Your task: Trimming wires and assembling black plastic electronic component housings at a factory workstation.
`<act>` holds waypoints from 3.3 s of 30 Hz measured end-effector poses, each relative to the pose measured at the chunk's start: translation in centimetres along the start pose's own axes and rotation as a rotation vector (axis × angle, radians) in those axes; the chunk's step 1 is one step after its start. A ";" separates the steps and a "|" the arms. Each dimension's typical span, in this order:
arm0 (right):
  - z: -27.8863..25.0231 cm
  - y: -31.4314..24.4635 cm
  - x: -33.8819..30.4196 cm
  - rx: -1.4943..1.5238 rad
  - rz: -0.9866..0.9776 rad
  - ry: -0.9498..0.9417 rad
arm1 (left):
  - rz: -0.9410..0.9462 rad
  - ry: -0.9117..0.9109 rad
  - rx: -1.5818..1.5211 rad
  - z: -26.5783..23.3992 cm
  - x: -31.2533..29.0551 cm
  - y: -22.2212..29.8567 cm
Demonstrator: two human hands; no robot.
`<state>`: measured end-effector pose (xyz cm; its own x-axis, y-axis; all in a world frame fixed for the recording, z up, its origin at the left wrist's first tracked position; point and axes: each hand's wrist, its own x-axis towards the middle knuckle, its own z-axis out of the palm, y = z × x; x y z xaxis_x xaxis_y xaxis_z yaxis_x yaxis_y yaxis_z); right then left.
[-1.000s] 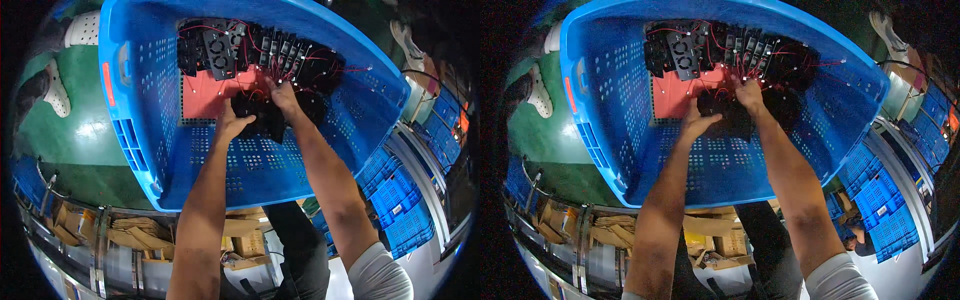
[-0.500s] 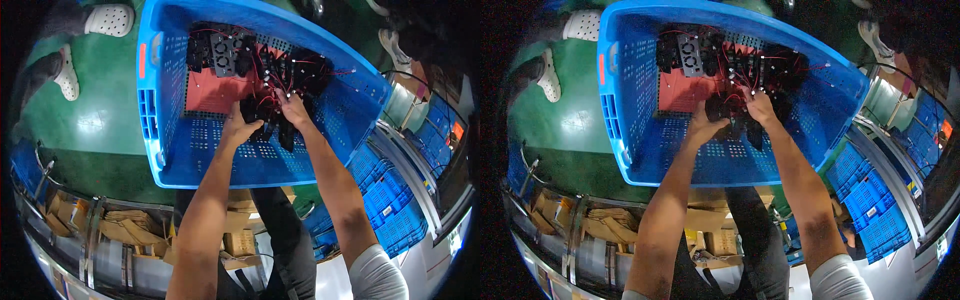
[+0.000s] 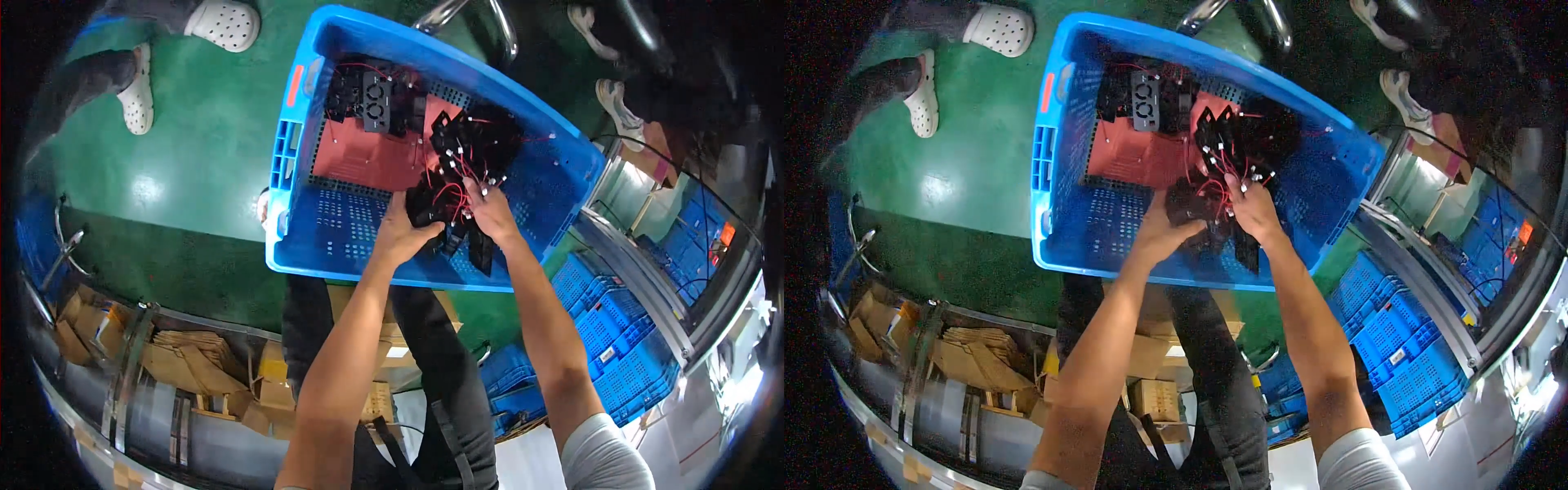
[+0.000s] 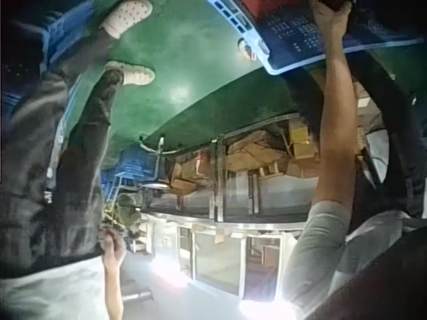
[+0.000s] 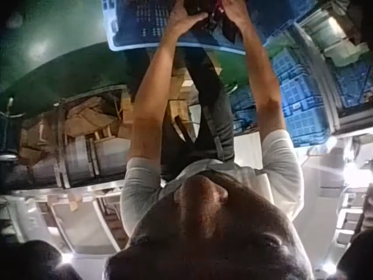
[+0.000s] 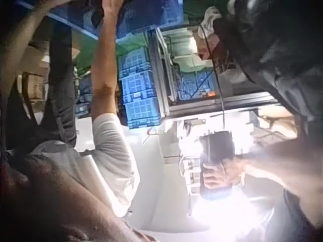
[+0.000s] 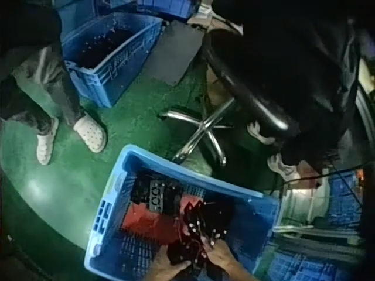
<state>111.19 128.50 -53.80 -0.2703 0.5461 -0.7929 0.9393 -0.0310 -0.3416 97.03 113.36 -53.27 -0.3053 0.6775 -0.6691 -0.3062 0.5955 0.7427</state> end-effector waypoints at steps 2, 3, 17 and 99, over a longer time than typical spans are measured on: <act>-1.5 -1.6 -2.4 -0.076 -0.067 0.054 | -0.031 0.012 -0.043 0.4 -1.5 1.5; -2.1 -2.3 -3.4 -0.020 -0.014 0.017 | -0.074 0.016 -0.078 0.7 -2.2 2.0; -9.9 -9.9 -16.3 -0.225 -0.099 0.045 | 0.105 0.046 -0.291 0.6 -13.1 12.4; -3.4 -39.7 -51.5 -0.345 -0.611 0.146 | -0.038 0.022 -0.418 -25.5 -48.9 29.6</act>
<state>88.55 104.47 2.31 -0.7611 0.4884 -0.4269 0.6487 0.5698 -0.5045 79.95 86.87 0.78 -0.3048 0.6465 -0.6994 -0.6560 0.3899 0.6463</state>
